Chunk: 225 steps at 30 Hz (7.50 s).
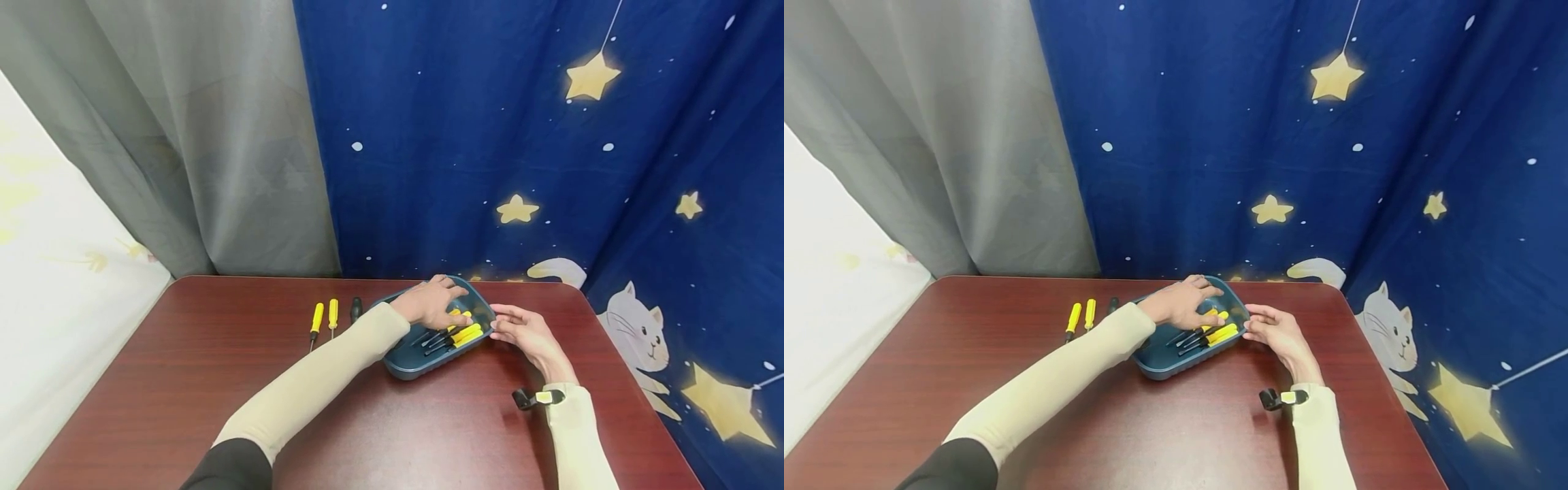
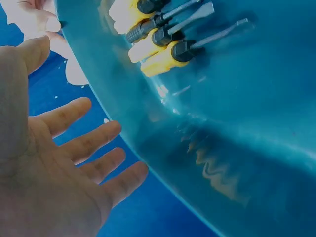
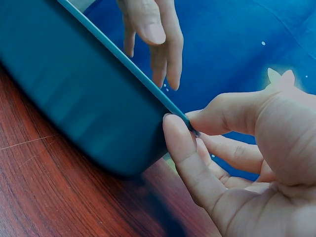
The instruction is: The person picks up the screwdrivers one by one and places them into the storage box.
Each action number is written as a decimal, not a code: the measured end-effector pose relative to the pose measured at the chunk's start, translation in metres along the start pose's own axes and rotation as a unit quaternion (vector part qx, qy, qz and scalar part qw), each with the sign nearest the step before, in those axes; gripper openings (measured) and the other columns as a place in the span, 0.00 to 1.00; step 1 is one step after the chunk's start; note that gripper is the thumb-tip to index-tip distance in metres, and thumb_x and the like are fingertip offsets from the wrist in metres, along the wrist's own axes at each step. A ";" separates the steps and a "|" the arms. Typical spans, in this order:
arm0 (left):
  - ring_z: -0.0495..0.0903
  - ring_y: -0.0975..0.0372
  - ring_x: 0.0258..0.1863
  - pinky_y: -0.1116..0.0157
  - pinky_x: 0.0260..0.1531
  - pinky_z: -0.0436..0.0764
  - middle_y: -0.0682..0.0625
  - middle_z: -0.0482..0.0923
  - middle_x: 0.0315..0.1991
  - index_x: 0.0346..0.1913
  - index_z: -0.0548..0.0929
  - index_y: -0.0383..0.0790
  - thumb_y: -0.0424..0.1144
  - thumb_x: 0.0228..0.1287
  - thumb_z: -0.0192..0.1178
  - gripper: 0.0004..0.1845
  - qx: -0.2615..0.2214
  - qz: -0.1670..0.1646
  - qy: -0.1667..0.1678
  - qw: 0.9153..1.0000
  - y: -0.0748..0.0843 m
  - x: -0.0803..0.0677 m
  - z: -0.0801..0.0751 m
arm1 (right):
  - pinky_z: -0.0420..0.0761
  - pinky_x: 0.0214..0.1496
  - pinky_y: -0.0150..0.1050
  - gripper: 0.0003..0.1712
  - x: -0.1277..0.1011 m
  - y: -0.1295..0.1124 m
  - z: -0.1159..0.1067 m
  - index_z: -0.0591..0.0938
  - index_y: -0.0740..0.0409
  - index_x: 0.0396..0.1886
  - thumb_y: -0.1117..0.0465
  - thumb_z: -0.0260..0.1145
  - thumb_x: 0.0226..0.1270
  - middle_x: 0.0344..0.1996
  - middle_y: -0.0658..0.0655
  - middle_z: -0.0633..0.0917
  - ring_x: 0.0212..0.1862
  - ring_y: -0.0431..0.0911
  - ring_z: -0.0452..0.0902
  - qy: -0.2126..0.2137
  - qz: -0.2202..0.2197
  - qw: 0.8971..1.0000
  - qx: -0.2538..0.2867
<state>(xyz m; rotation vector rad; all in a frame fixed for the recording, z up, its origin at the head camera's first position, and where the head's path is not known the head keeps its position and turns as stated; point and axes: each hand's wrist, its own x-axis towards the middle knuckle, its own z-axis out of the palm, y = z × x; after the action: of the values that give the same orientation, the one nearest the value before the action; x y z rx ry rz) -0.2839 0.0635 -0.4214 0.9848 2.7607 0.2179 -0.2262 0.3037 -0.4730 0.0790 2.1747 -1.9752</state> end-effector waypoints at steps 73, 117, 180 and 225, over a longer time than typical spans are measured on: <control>0.48 0.39 0.81 0.36 0.73 0.61 0.34 0.52 0.80 0.83 0.54 0.51 0.73 0.69 0.49 0.47 -0.193 -0.212 0.254 0.924 -0.119 -0.108 0.019 | 0.87 0.46 0.34 0.32 0.001 0.002 0.001 0.69 0.73 0.72 0.72 0.64 0.69 0.41 0.57 0.85 0.37 0.38 0.86 -0.008 -0.013 1.000 0.020; 0.77 0.43 0.61 0.45 0.63 0.75 0.31 0.76 0.62 0.74 0.69 0.33 0.37 0.68 0.64 0.34 -0.293 -0.280 0.190 0.894 -0.165 -0.169 0.045 | 0.87 0.46 0.34 0.32 0.000 0.001 0.001 0.68 0.73 0.72 0.73 0.63 0.70 0.41 0.57 0.85 0.37 0.38 0.86 -0.009 -0.020 1.000 0.021; 0.76 0.59 0.31 0.65 0.32 0.77 0.40 0.79 0.50 0.70 0.76 0.39 0.27 0.63 0.62 0.30 -0.261 -0.194 0.292 0.899 -0.148 -0.149 0.033 | 0.87 0.46 0.34 0.31 0.001 0.001 -0.001 0.68 0.76 0.71 0.74 0.62 0.70 0.41 0.58 0.86 0.37 0.38 0.86 -0.012 -0.031 0.999 0.022; 0.77 0.57 0.38 0.62 0.40 0.78 0.48 0.80 0.51 0.69 0.78 0.45 0.29 0.66 0.64 0.28 -0.231 -0.128 0.275 0.924 -0.097 -0.130 0.016 | 0.88 0.47 0.36 0.30 0.002 0.003 0.002 0.69 0.74 0.72 0.74 0.61 0.70 0.44 0.61 0.87 0.39 0.39 0.87 -0.013 -0.023 0.999 0.020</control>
<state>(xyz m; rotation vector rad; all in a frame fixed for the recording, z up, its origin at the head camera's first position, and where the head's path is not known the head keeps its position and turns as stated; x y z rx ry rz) -0.2405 -0.0925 -0.4389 0.4779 3.0329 1.1997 -0.2276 0.3021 -0.4769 0.0081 2.1391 -2.0344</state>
